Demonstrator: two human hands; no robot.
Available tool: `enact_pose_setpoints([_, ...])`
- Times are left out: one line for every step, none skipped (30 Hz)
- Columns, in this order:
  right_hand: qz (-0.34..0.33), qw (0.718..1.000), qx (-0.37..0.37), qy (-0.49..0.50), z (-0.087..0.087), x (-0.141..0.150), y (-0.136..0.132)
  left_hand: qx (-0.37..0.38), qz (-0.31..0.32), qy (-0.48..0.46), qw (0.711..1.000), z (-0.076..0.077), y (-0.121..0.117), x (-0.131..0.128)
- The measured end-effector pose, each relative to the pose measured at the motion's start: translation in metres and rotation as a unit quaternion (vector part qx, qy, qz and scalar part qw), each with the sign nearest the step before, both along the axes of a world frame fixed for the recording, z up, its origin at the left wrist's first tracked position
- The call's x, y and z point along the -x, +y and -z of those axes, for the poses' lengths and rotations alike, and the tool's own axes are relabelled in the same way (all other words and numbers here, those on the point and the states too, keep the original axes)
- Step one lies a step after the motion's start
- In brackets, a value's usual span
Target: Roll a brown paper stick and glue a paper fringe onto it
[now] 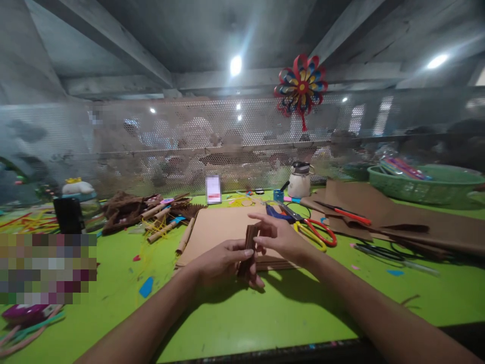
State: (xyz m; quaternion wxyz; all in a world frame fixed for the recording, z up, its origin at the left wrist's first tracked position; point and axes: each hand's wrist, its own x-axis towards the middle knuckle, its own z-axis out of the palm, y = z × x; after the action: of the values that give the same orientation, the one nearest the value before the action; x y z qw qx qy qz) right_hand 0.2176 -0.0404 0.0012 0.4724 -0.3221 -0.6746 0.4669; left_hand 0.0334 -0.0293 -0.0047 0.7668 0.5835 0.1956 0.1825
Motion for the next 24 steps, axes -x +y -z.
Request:
enact_pose_setpoints([-0.015, 1.000, 0.008, 0.015, 0.000, 0.001, -0.001, 0.000, -0.001, 0.000, 1.000, 0.000, -0.001, 0.000])
enact_pose_setpoints([-0.025, 0.999, 0.013, 0.030, 0.001, 0.001, -0.001, 0.003, 0.000, -0.001, 1.000, 0.000, -0.002, -0.001])
enact_pose_setpoints([-0.034, 0.998, 0.017, 0.042, 0.002, 0.002, -0.001, 0.006, 0.004, -0.004, 1.000, 0.001, -0.002, -0.001])
enact_pose_setpoints([-0.042, 0.998, 0.020, 0.052, 0.002, 0.002, -0.001, 0.009, 0.010, -0.005, 1.000, 0.001, -0.003, -0.001])
enact_pose_setpoints([-0.050, 0.997, 0.023, 0.060, 0.003, 0.001, -0.001, 0.010, 0.016, -0.005, 1.000, 0.001, -0.003, -0.001])
enact_pose_setpoints([-0.059, 0.996, 0.025, 0.065, 0.004, 0.001, -0.001, 0.008, 0.020, -0.002, 1.000, 0.001, -0.003, -0.001])
enact_pose_setpoints([-0.068, 0.995, 0.026, 0.069, 0.004, 0.000, -0.001, 0.001, 0.021, 0.003, 1.000, 0.001, -0.004, -0.001])
enact_pose_setpoints([-0.076, 0.994, 0.025, 0.069, 0.004, -0.001, -0.001, -0.009, 0.017, 0.009, 1.000, 0.000, -0.003, -0.001])
enact_pose_setpoints([-0.081, 0.994, 0.025, 0.068, 0.005, -0.002, -0.001, -0.021, 0.009, 0.014, 1.000, 0.000, -0.003, -0.001])
enact_pose_setpoints([-0.084, 0.994, 0.025, 0.066, 0.005, -0.002, -0.001, -0.033, 0.000, 0.019, 0.999, 0.000, -0.003, -0.001])
enact_pose_setpoints([-0.085, 0.994, 0.025, 0.064, 0.005, -0.003, -0.001, -0.041, -0.007, 0.021, 0.999, 0.000, -0.002, -0.001])
enact_pose_setpoints([-0.084, 0.994, 0.025, 0.062, 0.005, -0.003, -0.001, -0.046, -0.010, 0.021, 0.999, 0.000, -0.002, 0.000])
enact_pose_setpoints([-0.080, 0.995, 0.025, 0.060, 0.006, -0.002, -0.001, -0.045, -0.006, 0.020, 0.999, 0.000, -0.001, 0.000])
enact_pose_setpoints([-0.073, 0.995, 0.024, 0.057, 0.007, -0.002, -0.001, -0.040, 0.004, 0.018, 0.999, 0.001, -0.001, 0.000])
enact_pose_setpoints([-0.062, 0.996, 0.024, 0.051, 0.008, -0.001, 0.000, -0.030, 0.017, 0.013, 0.999, 0.002, -0.001, 0.001])
enact_pose_setpoints([-0.050, 0.998, 0.025, 0.043, 0.008, 0.000, 0.001, -0.017, 0.028, 0.007, 0.999, 0.002, -0.001, 0.001])
enact_pose_setpoints([-0.038, 0.998, 0.027, 0.036, 0.010, 0.001, 0.001, -0.004, 0.036, 0.006, 0.999, 0.003, -0.002, 0.001])
enact_pose_setpoints([-0.030, 0.999, 0.032, 0.029, 0.011, 0.001, 0.002, 0.010, 0.042, 0.008, 0.999, 0.002, -0.002, 0.000])
enact_pose_setpoints([-0.026, 0.999, 0.039, 0.026, 0.012, 0.001, 0.004, 0.025, 0.045, 0.015, 0.999, 0.002, -0.003, 0.000])
enact_pose_setpoints([-0.024, 0.998, 0.045, 0.026, 0.013, 0.001, 0.005, 0.038, 0.044, 0.023, 0.998, 0.001, -0.003, 0.000])
enact_pose_setpoints([-0.024, 0.998, 0.050, 0.032, 0.015, 0.000, 0.006, 0.050, 0.042, 0.031, 0.997, 0.000, -0.003, -0.001])
enact_pose_setpoints([-0.024, 0.997, 0.054, 0.040, 0.016, -0.001, 0.008, 0.060, 0.035, 0.034, 0.997, -0.001, -0.003, -0.001])
enact_pose_setpoints([-0.022, 0.997, 0.058, 0.051, 0.017, -0.002, 0.009, 0.066, 0.027, 0.034, 0.997, -0.002, -0.002, -0.002])
enact_pose_setpoints([-0.018, 0.996, 0.062, 0.063, 0.018, -0.004, 0.011, 0.069, 0.018, 0.031, 0.997, -0.002, 0.000, -0.002])
